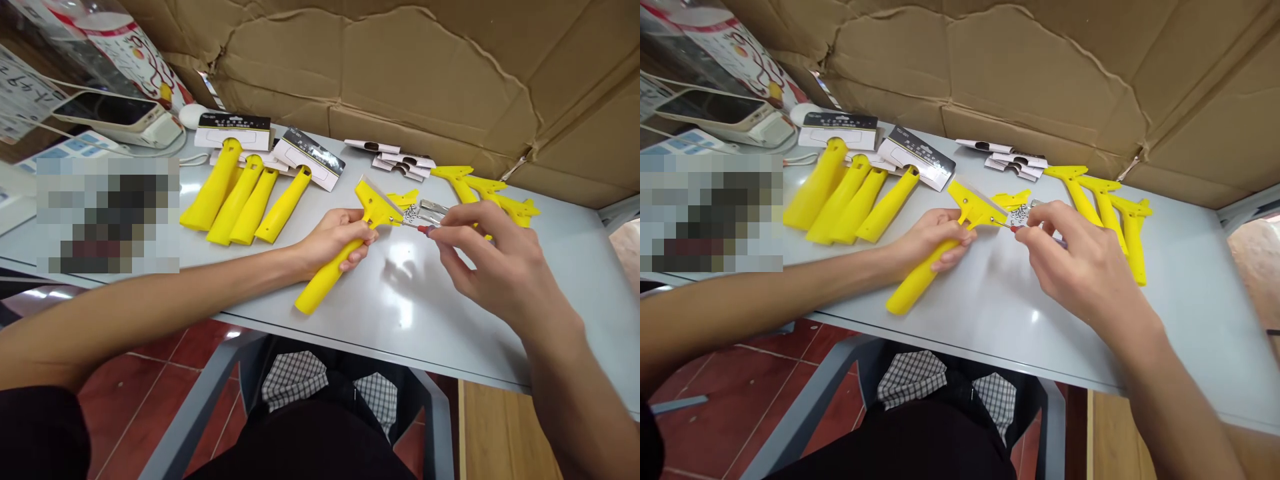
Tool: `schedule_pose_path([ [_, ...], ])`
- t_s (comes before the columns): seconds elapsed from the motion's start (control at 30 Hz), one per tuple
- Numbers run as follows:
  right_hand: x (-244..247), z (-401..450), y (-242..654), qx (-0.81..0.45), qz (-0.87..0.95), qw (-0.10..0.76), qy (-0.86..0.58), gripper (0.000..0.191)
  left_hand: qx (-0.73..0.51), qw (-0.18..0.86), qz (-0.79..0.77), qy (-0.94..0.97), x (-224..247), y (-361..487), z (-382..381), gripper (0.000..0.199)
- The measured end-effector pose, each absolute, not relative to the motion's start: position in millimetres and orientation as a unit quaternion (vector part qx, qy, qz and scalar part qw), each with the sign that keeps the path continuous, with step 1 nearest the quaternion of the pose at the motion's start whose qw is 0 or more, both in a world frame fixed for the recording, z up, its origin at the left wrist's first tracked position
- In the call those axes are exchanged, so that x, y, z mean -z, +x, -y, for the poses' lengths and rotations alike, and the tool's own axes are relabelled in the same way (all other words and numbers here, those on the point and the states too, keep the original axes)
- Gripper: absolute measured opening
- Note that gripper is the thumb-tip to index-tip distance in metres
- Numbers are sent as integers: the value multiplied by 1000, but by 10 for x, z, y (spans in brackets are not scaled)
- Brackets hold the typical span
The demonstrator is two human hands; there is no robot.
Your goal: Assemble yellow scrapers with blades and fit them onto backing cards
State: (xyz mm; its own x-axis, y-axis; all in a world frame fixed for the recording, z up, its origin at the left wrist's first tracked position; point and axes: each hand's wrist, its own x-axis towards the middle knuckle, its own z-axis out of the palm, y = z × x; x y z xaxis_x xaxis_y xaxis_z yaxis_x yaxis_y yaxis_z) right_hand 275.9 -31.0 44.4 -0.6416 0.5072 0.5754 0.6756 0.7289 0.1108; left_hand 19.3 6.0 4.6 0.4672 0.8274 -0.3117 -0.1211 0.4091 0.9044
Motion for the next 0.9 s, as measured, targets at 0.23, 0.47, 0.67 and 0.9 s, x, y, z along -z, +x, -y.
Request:
schedule_pose_path([
  [0.23,-435,339,2723,149,917,244,-279,23,-316,746,-391,438,-6,167,-68,14],
  [0.47,-430,333,2763,126,897,275,-323,29,-325,745,-381,441,0,167,-80,14],
  [0.67,-435,314,2814,132,883,299,-336,13,-318,748,-378,444,-26,167,-67,16],
  [0.9,-442,276,2796,149,876,314,-335,23,-312,746,-379,449,-47,167,-60,19],
])
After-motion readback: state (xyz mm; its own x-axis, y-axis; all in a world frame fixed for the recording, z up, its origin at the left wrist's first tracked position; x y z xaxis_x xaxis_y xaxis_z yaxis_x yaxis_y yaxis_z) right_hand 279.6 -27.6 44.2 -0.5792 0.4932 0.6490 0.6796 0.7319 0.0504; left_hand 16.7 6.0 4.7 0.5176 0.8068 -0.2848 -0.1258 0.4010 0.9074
